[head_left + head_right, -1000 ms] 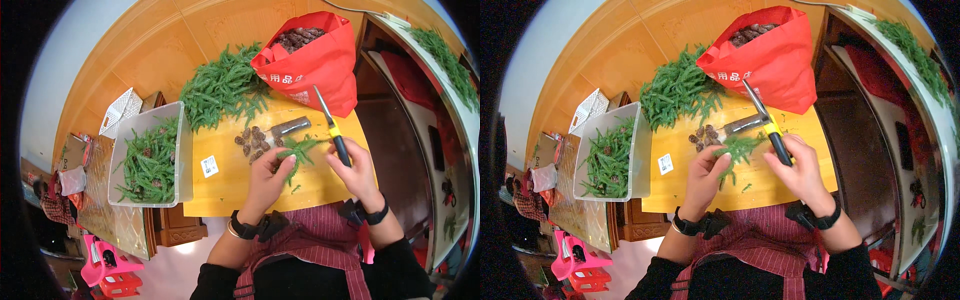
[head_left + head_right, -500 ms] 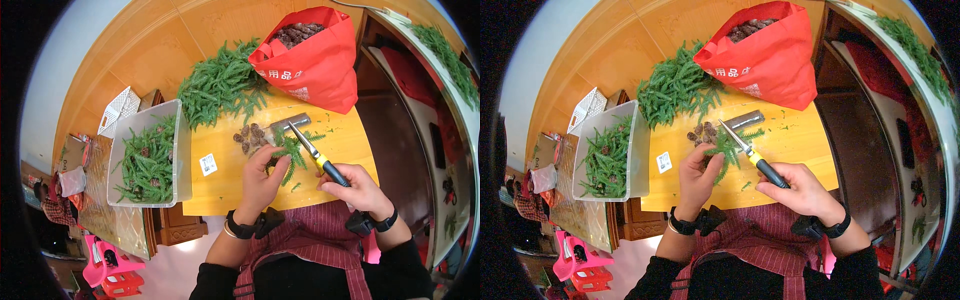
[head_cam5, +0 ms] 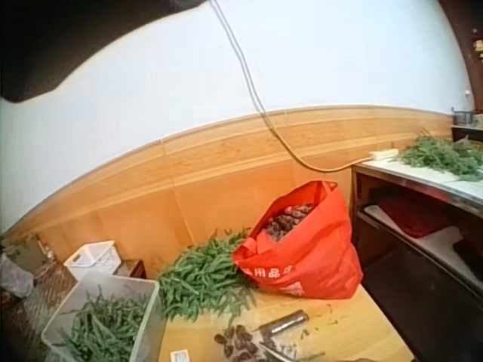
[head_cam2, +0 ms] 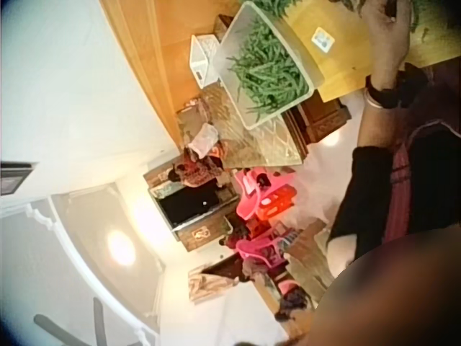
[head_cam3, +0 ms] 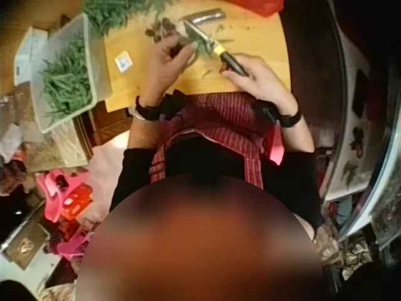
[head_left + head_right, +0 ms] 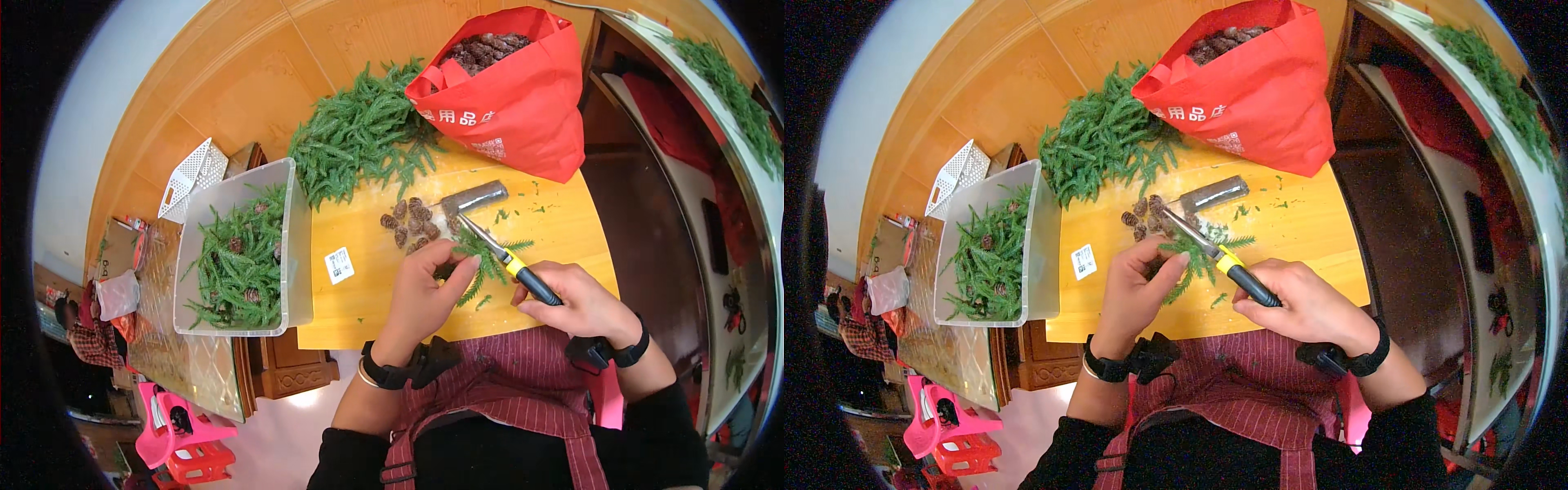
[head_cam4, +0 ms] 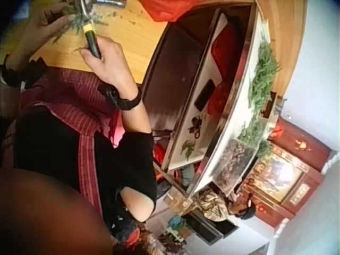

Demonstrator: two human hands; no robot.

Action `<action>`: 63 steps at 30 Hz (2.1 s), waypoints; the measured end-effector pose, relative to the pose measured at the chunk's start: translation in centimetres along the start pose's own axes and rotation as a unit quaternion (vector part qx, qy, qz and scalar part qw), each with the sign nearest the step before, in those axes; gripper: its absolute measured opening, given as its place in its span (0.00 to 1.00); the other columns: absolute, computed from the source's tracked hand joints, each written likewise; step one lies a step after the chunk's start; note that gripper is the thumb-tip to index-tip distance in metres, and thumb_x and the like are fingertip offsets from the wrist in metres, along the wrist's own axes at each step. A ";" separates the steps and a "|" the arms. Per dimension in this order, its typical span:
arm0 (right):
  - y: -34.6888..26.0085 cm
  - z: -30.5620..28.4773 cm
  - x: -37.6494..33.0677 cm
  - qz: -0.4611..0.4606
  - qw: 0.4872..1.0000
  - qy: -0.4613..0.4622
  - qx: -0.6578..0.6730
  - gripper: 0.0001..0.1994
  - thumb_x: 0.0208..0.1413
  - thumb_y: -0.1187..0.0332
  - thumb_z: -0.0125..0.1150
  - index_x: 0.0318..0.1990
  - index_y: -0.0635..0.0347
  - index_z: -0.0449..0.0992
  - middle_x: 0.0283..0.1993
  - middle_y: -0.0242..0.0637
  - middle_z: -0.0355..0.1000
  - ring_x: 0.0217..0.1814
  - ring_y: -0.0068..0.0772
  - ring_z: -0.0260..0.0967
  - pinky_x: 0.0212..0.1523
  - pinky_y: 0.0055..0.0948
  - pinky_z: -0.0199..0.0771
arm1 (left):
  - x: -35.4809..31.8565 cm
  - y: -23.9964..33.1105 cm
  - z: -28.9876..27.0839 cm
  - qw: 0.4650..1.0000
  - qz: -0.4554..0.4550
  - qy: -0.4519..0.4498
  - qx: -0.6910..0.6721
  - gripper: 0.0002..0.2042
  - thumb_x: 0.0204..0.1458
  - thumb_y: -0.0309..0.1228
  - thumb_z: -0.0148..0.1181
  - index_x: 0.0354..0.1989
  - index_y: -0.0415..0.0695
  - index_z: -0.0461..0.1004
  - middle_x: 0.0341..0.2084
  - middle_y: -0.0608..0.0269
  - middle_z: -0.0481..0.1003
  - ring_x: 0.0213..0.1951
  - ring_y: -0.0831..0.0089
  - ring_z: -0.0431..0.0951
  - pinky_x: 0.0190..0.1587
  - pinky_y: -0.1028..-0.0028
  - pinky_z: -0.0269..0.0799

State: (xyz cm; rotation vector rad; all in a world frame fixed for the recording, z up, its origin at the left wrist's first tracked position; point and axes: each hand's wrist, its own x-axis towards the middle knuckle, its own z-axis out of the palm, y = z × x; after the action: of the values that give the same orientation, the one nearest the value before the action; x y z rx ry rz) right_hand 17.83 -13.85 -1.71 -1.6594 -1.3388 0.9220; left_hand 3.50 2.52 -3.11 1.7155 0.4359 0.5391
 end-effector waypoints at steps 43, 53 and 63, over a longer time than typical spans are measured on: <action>5.8 -2.4 0.8 0.084 0.913 0.075 -0.393 0.16 0.46 0.59 0.58 0.32 0.65 0.71 0.28 0.50 0.69 0.36 0.51 0.65 0.41 0.40 0.63 | -1.9 -4.7 -7.2 0.835 0.036 -0.025 0.548 0.14 0.42 0.37 0.61 0.26 0.37 0.71 0.22 0.53 0.72 0.28 0.55 0.73 0.30 0.65 0.68; 6.7 -4.3 1.0 0.038 0.890 0.054 -0.451 0.13 0.42 0.64 0.61 0.32 0.63 0.70 0.34 0.47 0.70 0.41 0.48 0.66 0.42 0.39 0.64 | 2.7 -3.5 -7.2 0.885 0.015 0.062 0.462 0.09 0.41 0.33 0.60 0.29 0.41 0.73 0.27 0.54 0.73 0.31 0.56 0.73 0.34 0.65 0.69; 4.9 -1.5 17.0 -0.107 0.926 0.073 -0.354 0.07 0.47 0.65 0.50 0.29 0.53 0.74 0.28 0.41 0.71 0.35 0.45 0.69 0.34 0.40 0.67 | 4.5 -7.9 -5.1 0.833 -0.049 -0.021 0.551 0.11 0.34 0.31 0.62 0.26 0.42 0.71 0.23 0.54 0.73 0.29 0.56 0.73 0.30 0.63 0.69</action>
State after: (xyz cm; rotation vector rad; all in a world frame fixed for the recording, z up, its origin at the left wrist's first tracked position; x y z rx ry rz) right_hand 24.11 2.09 -6.49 -1.9921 -1.8295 0.1666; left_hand 4.27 10.70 -9.44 2.7759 0.9075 0.1333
